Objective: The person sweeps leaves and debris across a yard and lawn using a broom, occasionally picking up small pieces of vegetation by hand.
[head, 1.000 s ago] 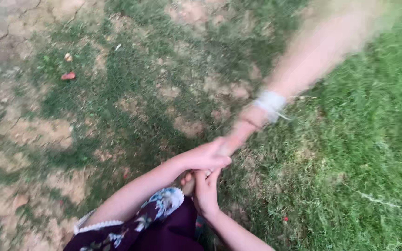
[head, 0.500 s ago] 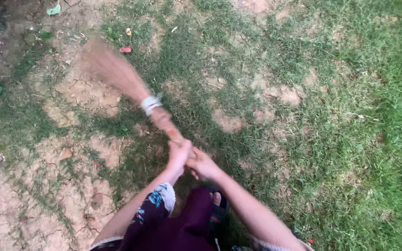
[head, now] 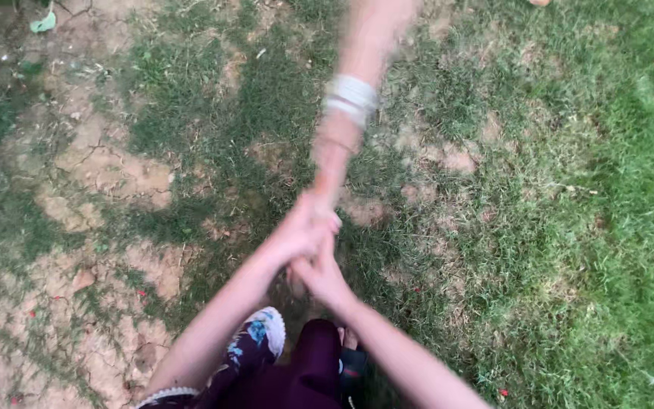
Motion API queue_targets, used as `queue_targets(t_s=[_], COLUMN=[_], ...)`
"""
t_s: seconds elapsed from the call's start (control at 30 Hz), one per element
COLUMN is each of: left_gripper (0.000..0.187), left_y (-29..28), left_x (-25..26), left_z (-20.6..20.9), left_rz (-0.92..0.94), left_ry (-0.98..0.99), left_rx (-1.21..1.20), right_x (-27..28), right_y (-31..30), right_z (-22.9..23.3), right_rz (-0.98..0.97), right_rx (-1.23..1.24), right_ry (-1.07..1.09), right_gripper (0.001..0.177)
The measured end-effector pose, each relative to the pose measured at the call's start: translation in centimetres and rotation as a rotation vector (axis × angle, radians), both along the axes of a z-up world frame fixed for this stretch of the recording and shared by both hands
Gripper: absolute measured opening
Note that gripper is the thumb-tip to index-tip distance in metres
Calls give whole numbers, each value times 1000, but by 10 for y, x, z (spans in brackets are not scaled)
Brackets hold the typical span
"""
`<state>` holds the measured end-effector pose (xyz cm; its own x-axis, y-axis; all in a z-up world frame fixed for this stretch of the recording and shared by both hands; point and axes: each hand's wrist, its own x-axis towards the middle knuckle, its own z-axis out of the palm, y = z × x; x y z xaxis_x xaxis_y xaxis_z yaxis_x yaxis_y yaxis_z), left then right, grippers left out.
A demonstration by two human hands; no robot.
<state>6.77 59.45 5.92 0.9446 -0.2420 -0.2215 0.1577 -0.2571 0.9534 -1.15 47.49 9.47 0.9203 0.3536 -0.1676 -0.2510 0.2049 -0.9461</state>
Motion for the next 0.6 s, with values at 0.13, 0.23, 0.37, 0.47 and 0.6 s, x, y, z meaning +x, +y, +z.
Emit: queue_targets(t_s=[0.13,0.23,0.37,0.47,0.6], left_gripper=[31,22,26,65,69], left_y=[18,3,-39,-51,-25], left_x=[110,188,221,179,115], left_z=[-19,-20,3,24,40], left_rz=[551,380,-119,-658,-696], left_ry=[94,209,373,177,-194], left_rx=[-134,-128,77,-294,30], right_x=[122,194,184,123,67], right_y=[13,-5,17,51,51], right_z=[-2,-10,-24,-31,-21], right_rz=[43,-27,-459,-787,-720], right_rx=[-13,25,143,110,125], right_ry=[195,251,146,38,167], right_gripper=[54,26,19,45,84])
